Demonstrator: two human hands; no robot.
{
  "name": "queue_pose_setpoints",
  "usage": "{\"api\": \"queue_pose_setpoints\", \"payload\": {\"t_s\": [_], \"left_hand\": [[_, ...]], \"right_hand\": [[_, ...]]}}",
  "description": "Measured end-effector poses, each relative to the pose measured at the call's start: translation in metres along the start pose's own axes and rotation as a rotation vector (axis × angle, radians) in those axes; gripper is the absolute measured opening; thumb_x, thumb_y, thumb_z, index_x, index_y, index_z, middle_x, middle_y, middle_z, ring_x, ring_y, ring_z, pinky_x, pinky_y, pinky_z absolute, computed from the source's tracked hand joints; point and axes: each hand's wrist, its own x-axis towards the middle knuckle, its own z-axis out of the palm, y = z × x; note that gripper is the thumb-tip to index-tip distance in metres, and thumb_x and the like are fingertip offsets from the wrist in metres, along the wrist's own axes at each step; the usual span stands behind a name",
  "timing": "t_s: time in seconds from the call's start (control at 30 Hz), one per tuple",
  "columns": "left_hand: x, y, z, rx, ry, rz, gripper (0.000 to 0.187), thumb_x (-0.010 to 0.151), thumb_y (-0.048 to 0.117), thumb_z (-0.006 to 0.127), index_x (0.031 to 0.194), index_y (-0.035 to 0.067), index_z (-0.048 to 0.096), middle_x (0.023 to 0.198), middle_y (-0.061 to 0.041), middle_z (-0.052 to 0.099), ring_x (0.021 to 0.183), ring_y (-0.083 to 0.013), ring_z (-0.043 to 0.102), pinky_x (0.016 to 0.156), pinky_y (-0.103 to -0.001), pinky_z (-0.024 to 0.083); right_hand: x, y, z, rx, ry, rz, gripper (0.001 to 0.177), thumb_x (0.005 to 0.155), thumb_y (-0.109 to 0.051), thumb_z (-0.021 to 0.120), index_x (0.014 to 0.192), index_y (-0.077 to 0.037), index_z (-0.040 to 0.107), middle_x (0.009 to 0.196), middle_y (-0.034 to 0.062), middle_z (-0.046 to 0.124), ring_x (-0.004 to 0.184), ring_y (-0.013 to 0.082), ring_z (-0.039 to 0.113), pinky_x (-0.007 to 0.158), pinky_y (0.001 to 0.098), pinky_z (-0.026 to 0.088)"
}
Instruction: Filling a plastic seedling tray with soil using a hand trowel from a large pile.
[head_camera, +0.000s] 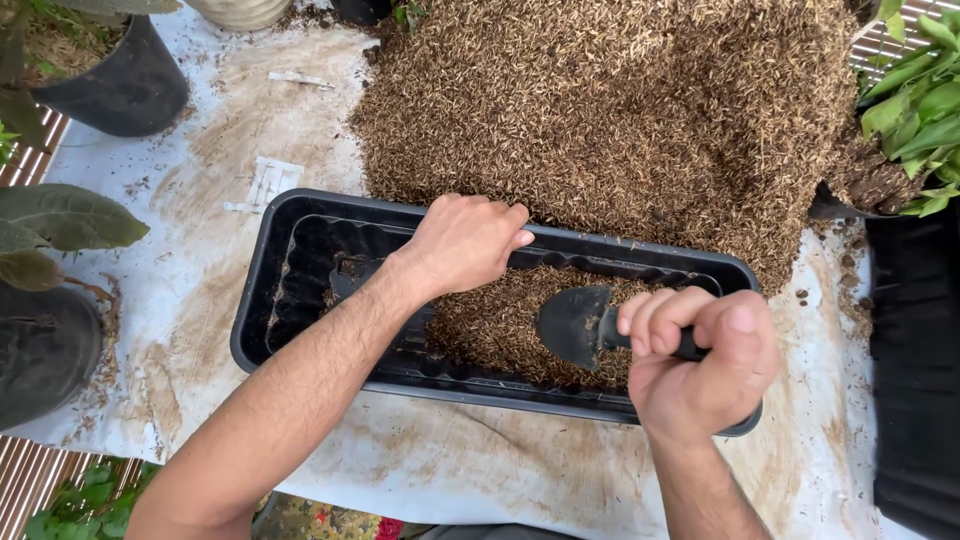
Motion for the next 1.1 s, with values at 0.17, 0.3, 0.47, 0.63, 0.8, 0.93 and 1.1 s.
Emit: {"api": "queue_pose_setpoints", "payload": {"t_s": [0.17,0.3,0.47,0.63,0.8,0.93,1.1], "left_hand": [[0.001,-0.004,0.005,0.001,0.010,0.006,0.029,0.092,0.031,0.042,0.097,0.009,0.060,0.075,-0.009,0.065,0.077,-0.0267,0.065,0.070,-0.043,0.050],[0.001,-0.003,0.002,-0.002,0.024,0.018,0.028,0.092,0.030,0.042,0.094,0.008,0.060,0.074,-0.009,0.065,0.076,-0.0275,0.065,0.069,-0.044,0.051],[0.000,-0.001,0.000,0.007,0.034,0.013,0.028,0.092,0.031,0.043,0.094,0.008,0.060,0.074,-0.009,0.065,0.077,-0.0275,0.065,0.070,-0.044,0.051],[0.005,-0.001,0.004,0.032,-0.072,-0.041,0.029,0.099,0.032,0.039,0.087,0.008,0.051,0.070,-0.004,0.060,0.061,-0.0219,0.060,0.060,-0.045,0.051],[-0.002,-0.001,0.005,0.014,0.044,0.006,0.027,0.091,0.029,0.044,0.098,0.008,0.060,0.076,-0.010,0.066,0.078,-0.0271,0.066,0.071,-0.044,0.050],[-0.002,-0.003,0.008,0.012,0.056,-0.002,0.026,0.091,0.029,0.045,0.099,0.009,0.060,0.076,-0.009,0.066,0.078,-0.0260,0.066,0.071,-0.044,0.050],[0.000,-0.002,0.005,0.002,0.049,0.000,0.027,0.091,0.030,0.045,0.099,0.009,0.061,0.076,-0.009,0.066,0.079,-0.0267,0.066,0.072,-0.044,0.050]], "right_hand": [[-0.011,0.020,0.008,-0.058,-0.030,-0.010,0.031,0.096,-0.019,0.031,0.066,-0.012,0.029,0.039,0.0073,0.029,0.031,0.0199,0.037,0.037,0.0310,0.038],[-0.008,0.024,0.008,-0.098,-0.034,-0.027,0.033,0.097,-0.018,0.029,0.065,-0.012,0.030,0.039,0.0076,0.031,0.031,0.0201,0.039,0.037,0.0311,0.041],[0.002,0.013,-0.001,-0.051,-0.014,-0.011,0.031,0.097,-0.018,0.029,0.067,-0.013,0.030,0.041,0.0062,0.030,0.034,0.0199,0.040,0.042,0.0333,0.044],[-0.003,-0.022,0.021,-0.094,0.079,0.106,0.033,0.092,-0.032,0.042,0.069,-0.014,0.026,0.050,0.0051,0.025,0.042,0.0174,0.029,0.048,0.0332,0.037],[-0.007,0.021,0.019,-0.005,-0.058,-0.046,0.031,0.097,-0.018,0.031,0.066,-0.012,0.029,0.040,0.0077,0.030,0.032,0.0208,0.039,0.037,0.0318,0.040],[-0.014,0.028,0.027,-0.060,-0.114,-0.036,0.033,0.097,-0.017,0.031,0.065,-0.011,0.031,0.040,0.0083,0.032,0.032,0.0208,0.041,0.036,0.0315,0.040],[-0.008,0.027,0.025,-0.068,-0.064,-0.025,0.032,0.097,-0.017,0.031,0.066,-0.011,0.031,0.040,0.0089,0.032,0.032,0.0212,0.041,0.038,0.0333,0.043]]}}
